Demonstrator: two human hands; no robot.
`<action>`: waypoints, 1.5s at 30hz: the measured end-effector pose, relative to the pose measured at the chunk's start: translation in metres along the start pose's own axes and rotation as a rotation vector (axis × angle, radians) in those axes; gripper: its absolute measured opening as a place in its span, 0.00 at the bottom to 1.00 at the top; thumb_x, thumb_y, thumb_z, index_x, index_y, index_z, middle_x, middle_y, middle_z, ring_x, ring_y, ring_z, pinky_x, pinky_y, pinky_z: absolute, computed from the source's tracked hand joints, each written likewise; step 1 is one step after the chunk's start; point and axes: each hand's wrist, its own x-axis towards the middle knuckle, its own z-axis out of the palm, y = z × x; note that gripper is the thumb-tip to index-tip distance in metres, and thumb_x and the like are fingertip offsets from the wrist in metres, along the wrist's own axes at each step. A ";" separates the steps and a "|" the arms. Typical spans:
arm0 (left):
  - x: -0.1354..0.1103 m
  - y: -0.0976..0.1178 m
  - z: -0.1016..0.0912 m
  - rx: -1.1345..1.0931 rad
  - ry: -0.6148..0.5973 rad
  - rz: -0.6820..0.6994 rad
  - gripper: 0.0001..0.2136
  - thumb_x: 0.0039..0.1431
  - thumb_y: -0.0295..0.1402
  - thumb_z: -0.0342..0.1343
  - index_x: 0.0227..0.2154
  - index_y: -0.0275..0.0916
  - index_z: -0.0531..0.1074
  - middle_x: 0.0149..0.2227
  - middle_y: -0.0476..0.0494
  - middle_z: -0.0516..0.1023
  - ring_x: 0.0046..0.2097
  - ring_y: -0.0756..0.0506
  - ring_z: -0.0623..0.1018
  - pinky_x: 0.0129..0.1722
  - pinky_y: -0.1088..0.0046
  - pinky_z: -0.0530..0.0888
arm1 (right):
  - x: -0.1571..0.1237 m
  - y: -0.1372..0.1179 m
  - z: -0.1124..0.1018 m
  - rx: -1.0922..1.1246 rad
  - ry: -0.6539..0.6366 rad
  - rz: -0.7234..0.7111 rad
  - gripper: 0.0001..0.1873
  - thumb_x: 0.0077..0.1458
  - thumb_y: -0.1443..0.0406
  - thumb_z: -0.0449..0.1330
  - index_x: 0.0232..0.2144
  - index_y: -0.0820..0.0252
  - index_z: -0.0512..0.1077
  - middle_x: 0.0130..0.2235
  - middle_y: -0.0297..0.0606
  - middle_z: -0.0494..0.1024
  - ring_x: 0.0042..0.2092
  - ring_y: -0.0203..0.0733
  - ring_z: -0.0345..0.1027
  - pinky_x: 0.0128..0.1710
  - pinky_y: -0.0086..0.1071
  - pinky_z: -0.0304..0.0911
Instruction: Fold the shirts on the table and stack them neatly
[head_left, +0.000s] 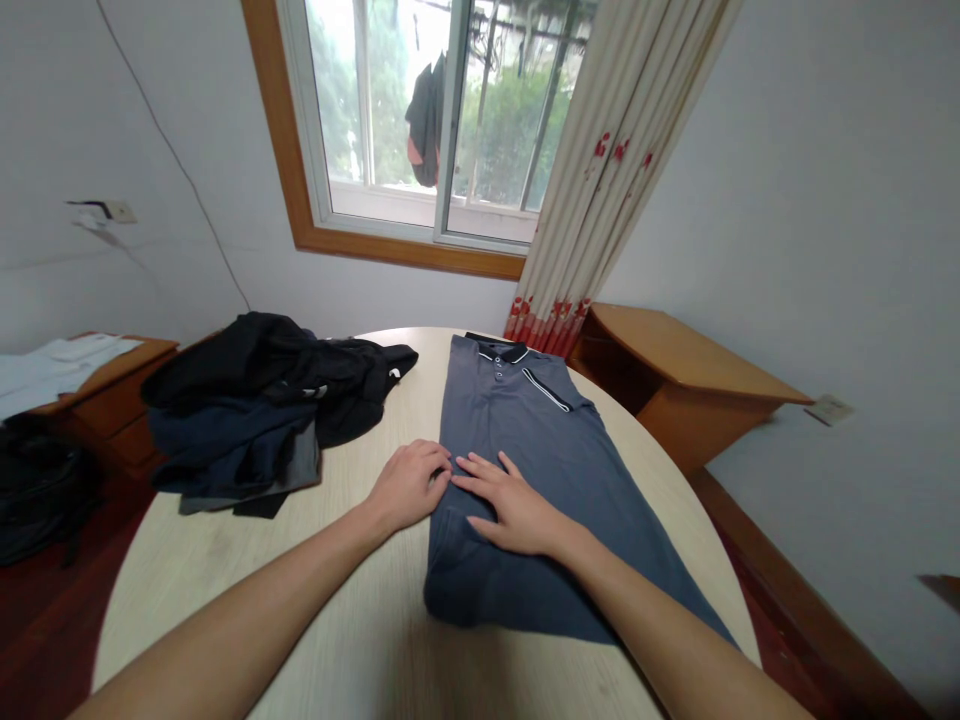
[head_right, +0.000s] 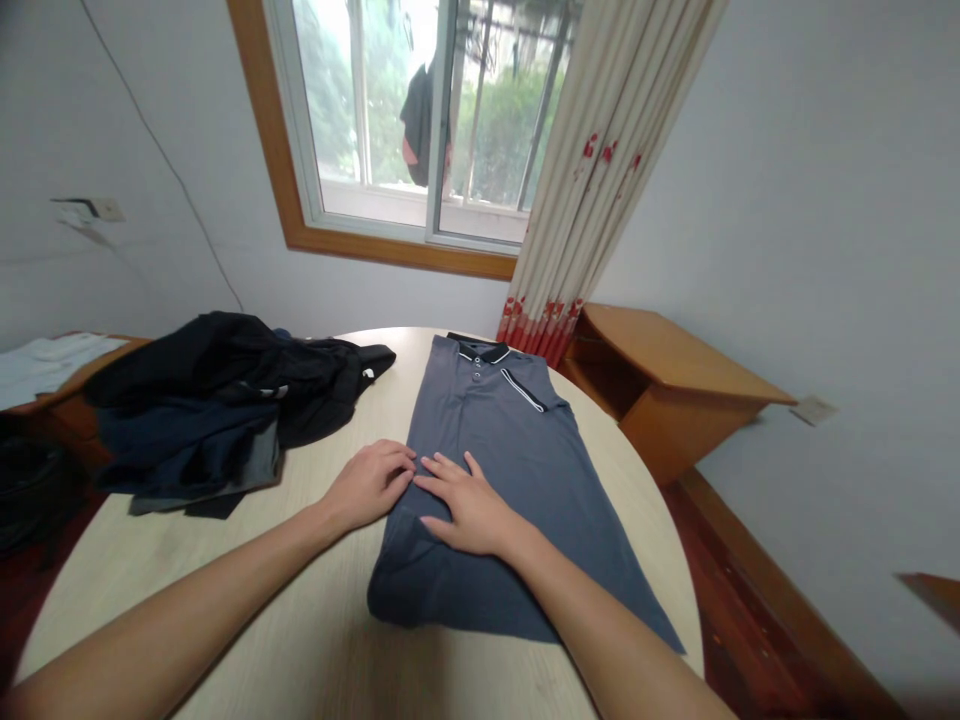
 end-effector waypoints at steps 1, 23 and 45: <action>0.000 0.000 -0.001 -0.001 -0.002 0.004 0.08 0.64 0.29 0.53 0.36 0.40 0.78 0.48 0.42 0.80 0.52 0.42 0.76 0.53 0.62 0.71 | -0.003 0.000 -0.001 0.016 0.004 -0.021 0.31 0.60 0.54 0.60 0.64 0.53 0.66 0.69 0.48 0.58 0.71 0.54 0.48 0.68 0.63 0.34; -0.030 0.063 -0.037 -0.020 -0.757 0.310 0.15 0.46 0.42 0.73 0.33 0.45 0.76 0.26 0.55 0.78 0.31 0.46 0.78 0.26 0.74 0.62 | -0.016 0.038 -0.005 0.115 0.063 0.056 0.30 0.61 0.52 0.60 0.62 0.53 0.68 0.69 0.47 0.59 0.70 0.55 0.50 0.68 0.59 0.43; -0.032 0.056 -0.056 -0.212 -0.818 0.236 0.05 0.50 0.27 0.64 0.31 0.43 0.81 0.27 0.52 0.80 0.28 0.50 0.77 0.28 0.77 0.69 | -0.017 0.048 -0.007 0.064 0.116 0.140 0.44 0.57 0.42 0.59 0.69 0.53 0.57 0.72 0.48 0.52 0.72 0.56 0.44 0.69 0.58 0.39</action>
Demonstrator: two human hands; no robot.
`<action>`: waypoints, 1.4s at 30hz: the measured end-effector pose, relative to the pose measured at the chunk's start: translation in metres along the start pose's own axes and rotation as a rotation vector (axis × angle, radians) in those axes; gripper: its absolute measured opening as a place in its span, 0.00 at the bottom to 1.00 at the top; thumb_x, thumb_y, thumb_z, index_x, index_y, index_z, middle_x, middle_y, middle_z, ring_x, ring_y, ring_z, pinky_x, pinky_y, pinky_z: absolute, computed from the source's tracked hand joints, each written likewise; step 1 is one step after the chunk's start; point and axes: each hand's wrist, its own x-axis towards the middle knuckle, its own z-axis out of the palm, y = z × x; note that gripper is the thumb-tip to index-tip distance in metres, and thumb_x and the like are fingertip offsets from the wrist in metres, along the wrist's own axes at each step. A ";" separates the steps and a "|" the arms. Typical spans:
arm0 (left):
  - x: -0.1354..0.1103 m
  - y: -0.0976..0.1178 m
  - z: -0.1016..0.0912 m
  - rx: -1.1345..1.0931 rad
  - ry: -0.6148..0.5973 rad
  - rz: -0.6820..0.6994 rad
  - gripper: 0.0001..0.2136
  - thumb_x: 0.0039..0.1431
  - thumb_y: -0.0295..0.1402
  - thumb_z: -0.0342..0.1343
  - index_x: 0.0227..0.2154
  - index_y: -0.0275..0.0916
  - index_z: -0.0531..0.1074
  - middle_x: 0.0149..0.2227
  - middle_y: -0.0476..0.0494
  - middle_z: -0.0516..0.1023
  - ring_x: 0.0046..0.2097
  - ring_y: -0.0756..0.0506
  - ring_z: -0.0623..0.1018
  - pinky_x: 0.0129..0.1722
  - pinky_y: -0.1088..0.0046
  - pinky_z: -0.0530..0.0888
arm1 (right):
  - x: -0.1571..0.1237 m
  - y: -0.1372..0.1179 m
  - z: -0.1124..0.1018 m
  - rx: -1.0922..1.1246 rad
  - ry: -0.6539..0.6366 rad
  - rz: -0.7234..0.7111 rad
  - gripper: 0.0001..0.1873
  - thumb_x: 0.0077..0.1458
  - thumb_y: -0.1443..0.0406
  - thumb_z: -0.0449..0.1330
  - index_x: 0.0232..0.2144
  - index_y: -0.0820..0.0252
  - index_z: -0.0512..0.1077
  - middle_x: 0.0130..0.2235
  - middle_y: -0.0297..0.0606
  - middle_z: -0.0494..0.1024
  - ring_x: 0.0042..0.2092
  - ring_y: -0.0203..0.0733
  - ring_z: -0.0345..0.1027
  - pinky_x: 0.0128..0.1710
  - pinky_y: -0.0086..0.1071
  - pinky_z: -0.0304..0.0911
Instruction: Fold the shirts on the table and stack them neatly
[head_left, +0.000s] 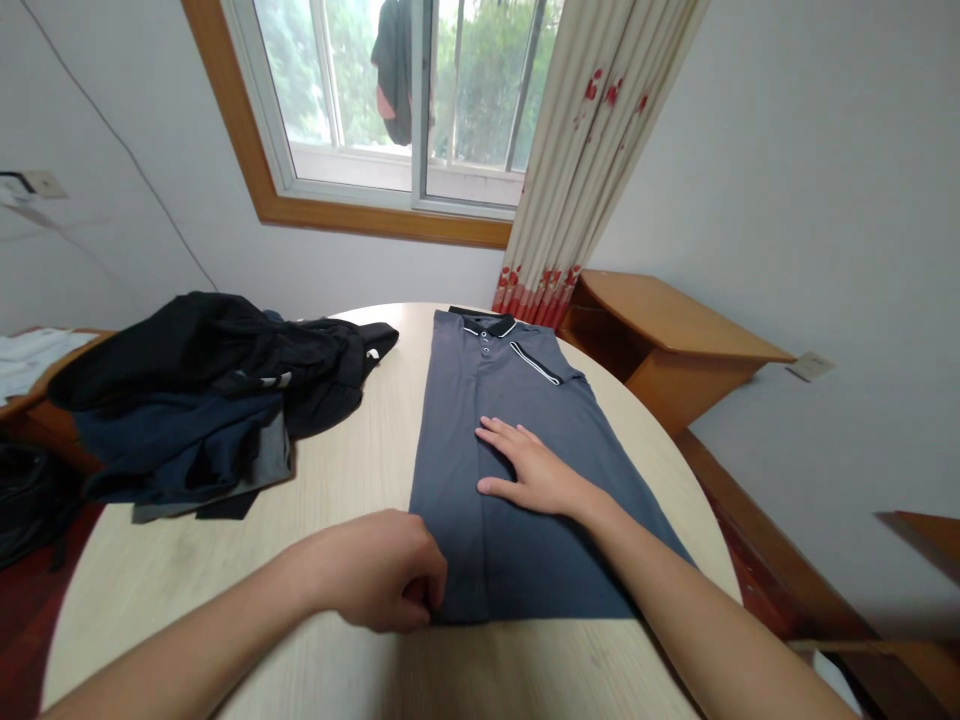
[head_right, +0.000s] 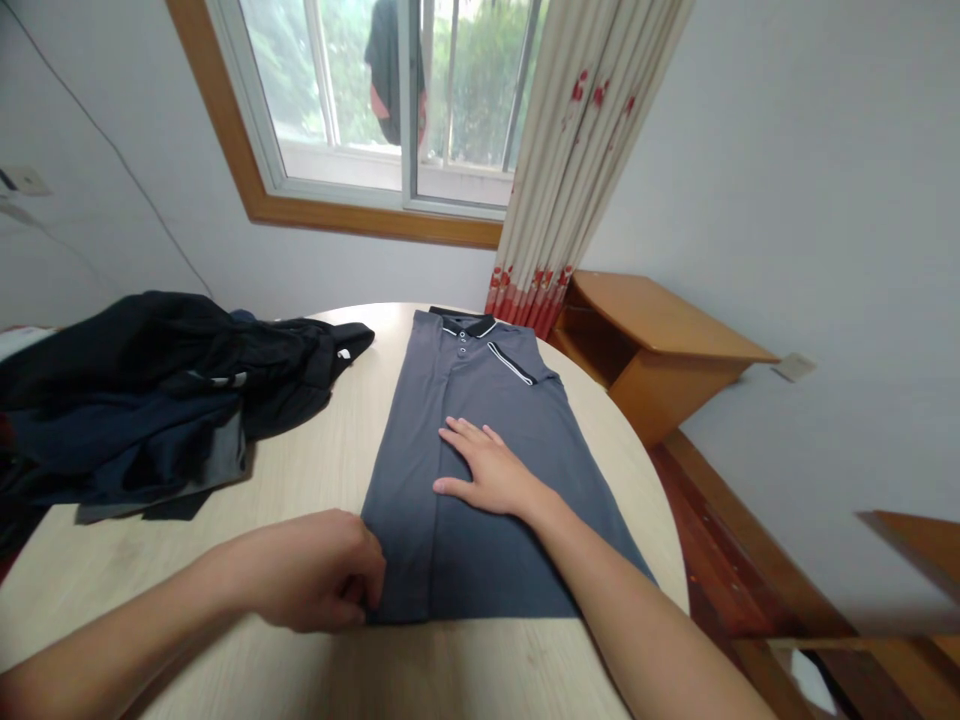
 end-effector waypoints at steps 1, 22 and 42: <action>0.002 -0.004 0.000 -0.045 0.040 0.034 0.03 0.53 0.31 0.65 0.32 0.43 0.81 0.28 0.52 0.80 0.29 0.50 0.77 0.29 0.78 0.70 | 0.001 -0.003 0.002 0.004 0.044 -0.012 0.41 0.60 0.44 0.57 0.69 0.53 0.57 0.71 0.47 0.52 0.72 0.54 0.44 0.69 0.58 0.40; 0.024 -0.075 0.018 0.338 0.408 -0.264 0.33 0.68 0.56 0.43 0.69 0.45 0.57 0.73 0.40 0.48 0.73 0.36 0.50 0.69 0.45 0.50 | 0.004 0.013 0.005 -0.089 -0.003 0.207 0.39 0.66 0.45 0.47 0.71 0.60 0.51 0.73 0.48 0.45 0.74 0.52 0.35 0.70 0.58 0.33; 0.015 -0.086 0.006 0.377 0.461 -0.393 0.30 0.70 0.51 0.39 0.69 0.41 0.56 0.72 0.37 0.49 0.73 0.35 0.50 0.67 0.41 0.51 | 0.005 0.027 0.001 -0.073 0.132 0.313 0.34 0.66 0.51 0.52 0.68 0.60 0.59 0.72 0.51 0.51 0.73 0.55 0.40 0.68 0.62 0.36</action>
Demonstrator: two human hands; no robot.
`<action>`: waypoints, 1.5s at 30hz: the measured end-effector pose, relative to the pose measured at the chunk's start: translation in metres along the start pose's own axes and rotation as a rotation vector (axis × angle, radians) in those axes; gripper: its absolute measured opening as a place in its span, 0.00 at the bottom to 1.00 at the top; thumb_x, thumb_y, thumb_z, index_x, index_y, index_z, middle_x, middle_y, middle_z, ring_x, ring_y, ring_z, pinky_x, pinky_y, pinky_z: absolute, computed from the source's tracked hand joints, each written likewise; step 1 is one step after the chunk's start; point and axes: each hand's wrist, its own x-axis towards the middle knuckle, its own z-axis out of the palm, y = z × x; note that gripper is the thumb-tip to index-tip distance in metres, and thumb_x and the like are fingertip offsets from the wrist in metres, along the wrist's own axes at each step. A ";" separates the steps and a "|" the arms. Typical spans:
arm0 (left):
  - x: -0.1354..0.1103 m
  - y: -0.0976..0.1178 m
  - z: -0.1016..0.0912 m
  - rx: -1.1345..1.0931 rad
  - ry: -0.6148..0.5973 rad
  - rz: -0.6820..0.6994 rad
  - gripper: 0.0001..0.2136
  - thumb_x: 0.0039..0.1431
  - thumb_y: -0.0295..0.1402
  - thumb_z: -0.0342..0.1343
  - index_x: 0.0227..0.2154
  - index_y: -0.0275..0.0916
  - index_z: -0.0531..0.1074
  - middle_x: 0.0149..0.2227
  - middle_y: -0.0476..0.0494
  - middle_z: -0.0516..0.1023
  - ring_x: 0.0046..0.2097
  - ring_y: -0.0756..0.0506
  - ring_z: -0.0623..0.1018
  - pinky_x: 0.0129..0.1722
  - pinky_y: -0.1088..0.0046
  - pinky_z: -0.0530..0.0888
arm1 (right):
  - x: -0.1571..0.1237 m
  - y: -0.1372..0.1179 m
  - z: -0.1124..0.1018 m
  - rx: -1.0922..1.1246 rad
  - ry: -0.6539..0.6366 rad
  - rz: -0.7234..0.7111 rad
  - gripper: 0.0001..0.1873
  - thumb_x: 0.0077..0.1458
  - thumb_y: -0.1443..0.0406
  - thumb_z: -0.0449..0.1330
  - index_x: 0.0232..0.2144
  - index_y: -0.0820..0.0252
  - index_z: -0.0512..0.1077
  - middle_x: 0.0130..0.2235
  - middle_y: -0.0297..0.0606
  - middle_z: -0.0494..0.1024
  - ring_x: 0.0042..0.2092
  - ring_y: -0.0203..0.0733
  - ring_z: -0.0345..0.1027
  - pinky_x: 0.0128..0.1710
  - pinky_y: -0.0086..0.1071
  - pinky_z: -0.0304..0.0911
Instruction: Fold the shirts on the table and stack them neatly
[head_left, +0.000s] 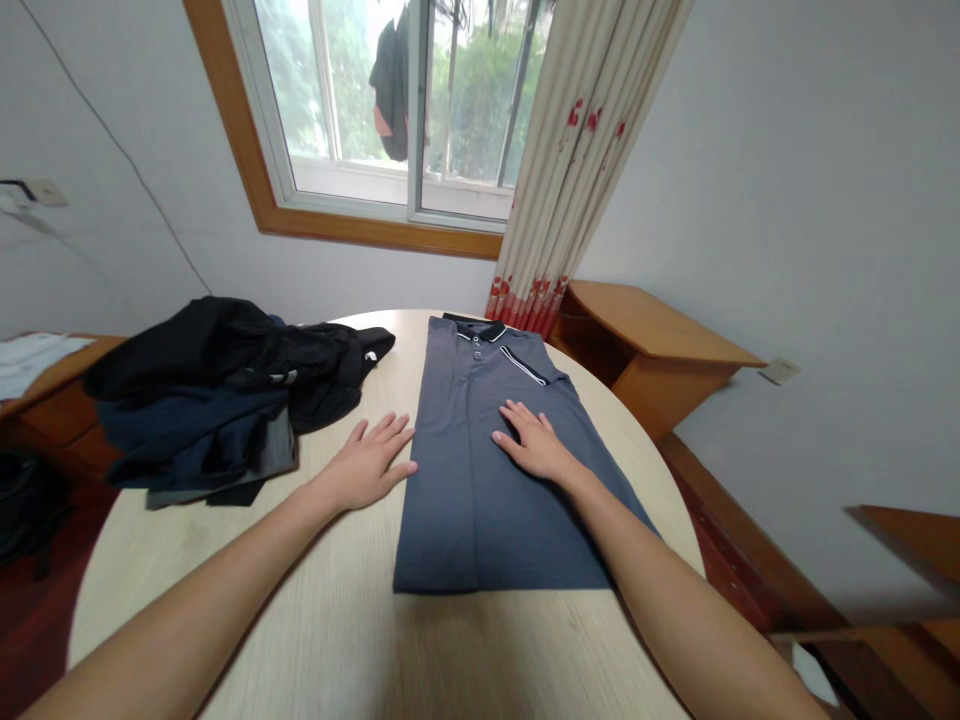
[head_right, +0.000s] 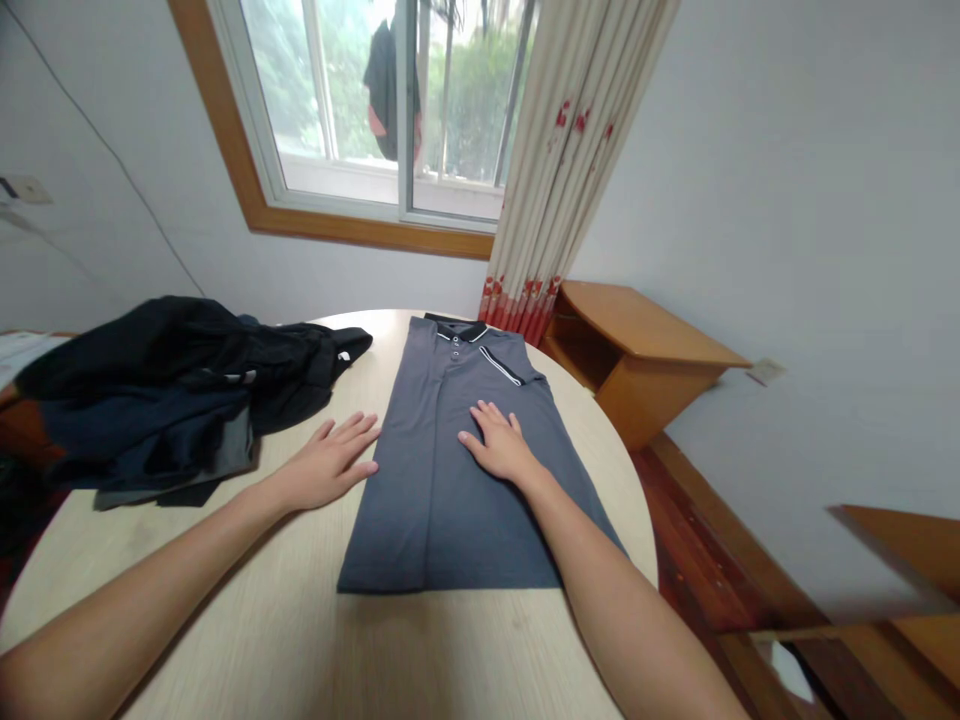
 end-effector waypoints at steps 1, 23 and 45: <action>0.000 0.004 0.001 -0.004 -0.006 0.031 0.31 0.70 0.51 0.40 0.69 0.40 0.57 0.73 0.37 0.49 0.73 0.35 0.50 0.68 0.42 0.51 | -0.002 -0.005 0.001 0.020 0.002 -0.048 0.34 0.66 0.51 0.53 0.68 0.59 0.58 0.72 0.50 0.51 0.73 0.54 0.41 0.68 0.62 0.36; 0.003 0.002 0.007 -0.115 0.041 0.080 0.31 0.69 0.54 0.39 0.67 0.42 0.60 0.72 0.39 0.52 0.72 0.36 0.53 0.69 0.46 0.52 | -0.016 -0.031 0.004 0.164 -0.112 -0.359 0.30 0.62 0.54 0.59 0.65 0.50 0.65 0.71 0.45 0.55 0.72 0.54 0.45 0.68 0.63 0.38; 0.004 -0.001 0.008 -0.106 0.048 0.092 0.29 0.69 0.53 0.42 0.66 0.43 0.63 0.72 0.40 0.55 0.72 0.36 0.54 0.69 0.45 0.52 | -0.012 -0.029 0.011 0.248 0.003 -0.485 0.26 0.61 0.52 0.61 0.57 0.56 0.73 0.64 0.47 0.69 0.66 0.52 0.61 0.66 0.52 0.54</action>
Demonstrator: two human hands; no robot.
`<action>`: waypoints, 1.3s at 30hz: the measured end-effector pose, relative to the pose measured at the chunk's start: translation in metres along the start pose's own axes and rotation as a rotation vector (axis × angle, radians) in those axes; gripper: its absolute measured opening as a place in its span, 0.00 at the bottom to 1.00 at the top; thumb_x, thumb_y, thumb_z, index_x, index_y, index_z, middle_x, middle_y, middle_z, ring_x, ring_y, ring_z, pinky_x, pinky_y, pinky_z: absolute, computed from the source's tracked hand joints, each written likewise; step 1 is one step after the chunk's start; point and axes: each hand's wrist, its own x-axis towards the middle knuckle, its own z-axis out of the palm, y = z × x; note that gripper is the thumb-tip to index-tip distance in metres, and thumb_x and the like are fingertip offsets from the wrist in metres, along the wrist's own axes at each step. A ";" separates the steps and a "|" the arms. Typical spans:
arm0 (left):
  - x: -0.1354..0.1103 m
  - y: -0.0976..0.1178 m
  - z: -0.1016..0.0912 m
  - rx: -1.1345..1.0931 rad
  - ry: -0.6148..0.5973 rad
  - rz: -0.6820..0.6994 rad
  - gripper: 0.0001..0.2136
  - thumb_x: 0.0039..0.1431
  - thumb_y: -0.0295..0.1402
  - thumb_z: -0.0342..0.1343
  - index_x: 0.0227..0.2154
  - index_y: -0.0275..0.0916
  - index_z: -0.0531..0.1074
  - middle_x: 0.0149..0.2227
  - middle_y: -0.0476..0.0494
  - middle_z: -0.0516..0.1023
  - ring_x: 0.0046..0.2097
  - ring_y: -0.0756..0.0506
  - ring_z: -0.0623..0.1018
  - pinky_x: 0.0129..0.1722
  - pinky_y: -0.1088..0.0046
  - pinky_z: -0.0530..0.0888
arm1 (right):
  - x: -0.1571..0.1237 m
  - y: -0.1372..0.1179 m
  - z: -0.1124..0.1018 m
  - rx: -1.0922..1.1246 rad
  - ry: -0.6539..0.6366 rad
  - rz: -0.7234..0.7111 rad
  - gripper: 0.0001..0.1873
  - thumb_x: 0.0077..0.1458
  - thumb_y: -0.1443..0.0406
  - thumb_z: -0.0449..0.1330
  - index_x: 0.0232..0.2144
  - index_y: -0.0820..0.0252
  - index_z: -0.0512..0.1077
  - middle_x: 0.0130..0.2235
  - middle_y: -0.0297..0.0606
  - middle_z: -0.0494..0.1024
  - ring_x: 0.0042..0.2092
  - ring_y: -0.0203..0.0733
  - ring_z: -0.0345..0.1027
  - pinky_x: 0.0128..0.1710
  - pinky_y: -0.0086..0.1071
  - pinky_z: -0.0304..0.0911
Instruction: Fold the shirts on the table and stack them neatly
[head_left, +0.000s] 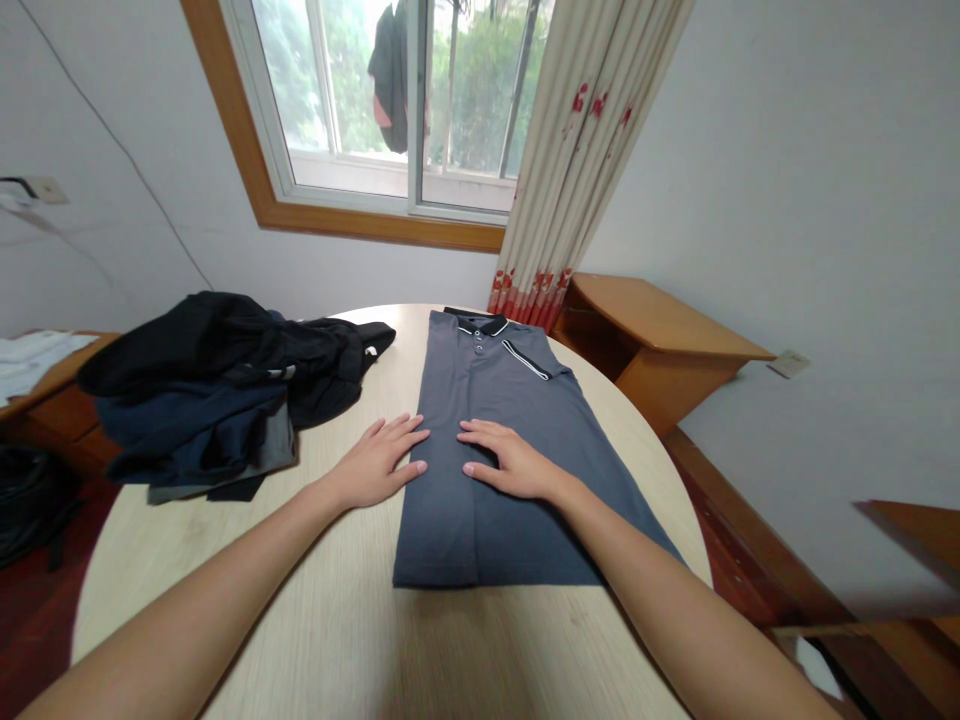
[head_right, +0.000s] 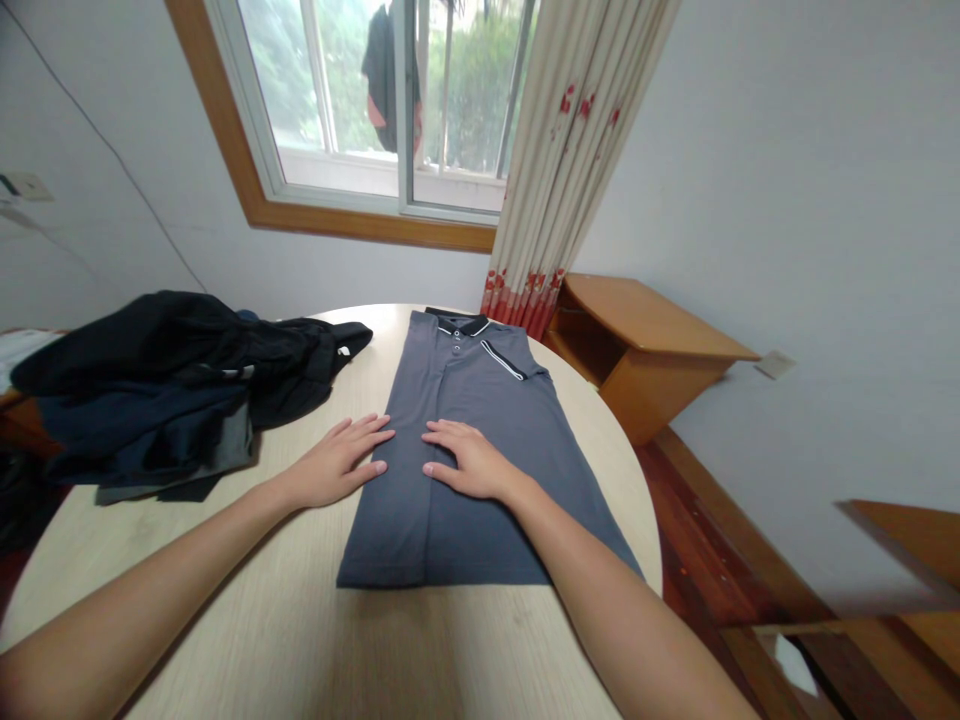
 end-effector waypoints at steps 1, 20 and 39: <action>0.000 0.000 0.000 -0.001 0.003 0.001 0.29 0.69 0.53 0.42 0.66 0.44 0.63 0.71 0.40 0.55 0.72 0.36 0.54 0.69 0.45 0.52 | 0.000 0.001 -0.001 0.004 -0.008 -0.003 0.24 0.61 0.52 0.61 0.55 0.55 0.75 0.63 0.47 0.71 0.65 0.52 0.62 0.66 0.52 0.54; -0.001 0.002 -0.004 -0.064 -0.008 -0.025 0.29 0.72 0.50 0.32 0.65 0.44 0.64 0.71 0.42 0.56 0.72 0.38 0.55 0.69 0.46 0.51 | 0.001 -0.006 -0.003 0.127 0.023 -0.035 0.20 0.62 0.51 0.59 0.49 0.55 0.78 0.53 0.45 0.80 0.56 0.49 0.72 0.60 0.47 0.64; 0.000 0.004 -0.004 0.001 -0.031 -0.015 0.28 0.69 0.51 0.42 0.66 0.41 0.63 0.72 0.40 0.53 0.72 0.36 0.53 0.69 0.45 0.52 | 0.002 -0.002 -0.006 0.157 0.010 -0.009 0.18 0.63 0.51 0.58 0.41 0.53 0.81 0.47 0.41 0.83 0.57 0.49 0.72 0.60 0.47 0.64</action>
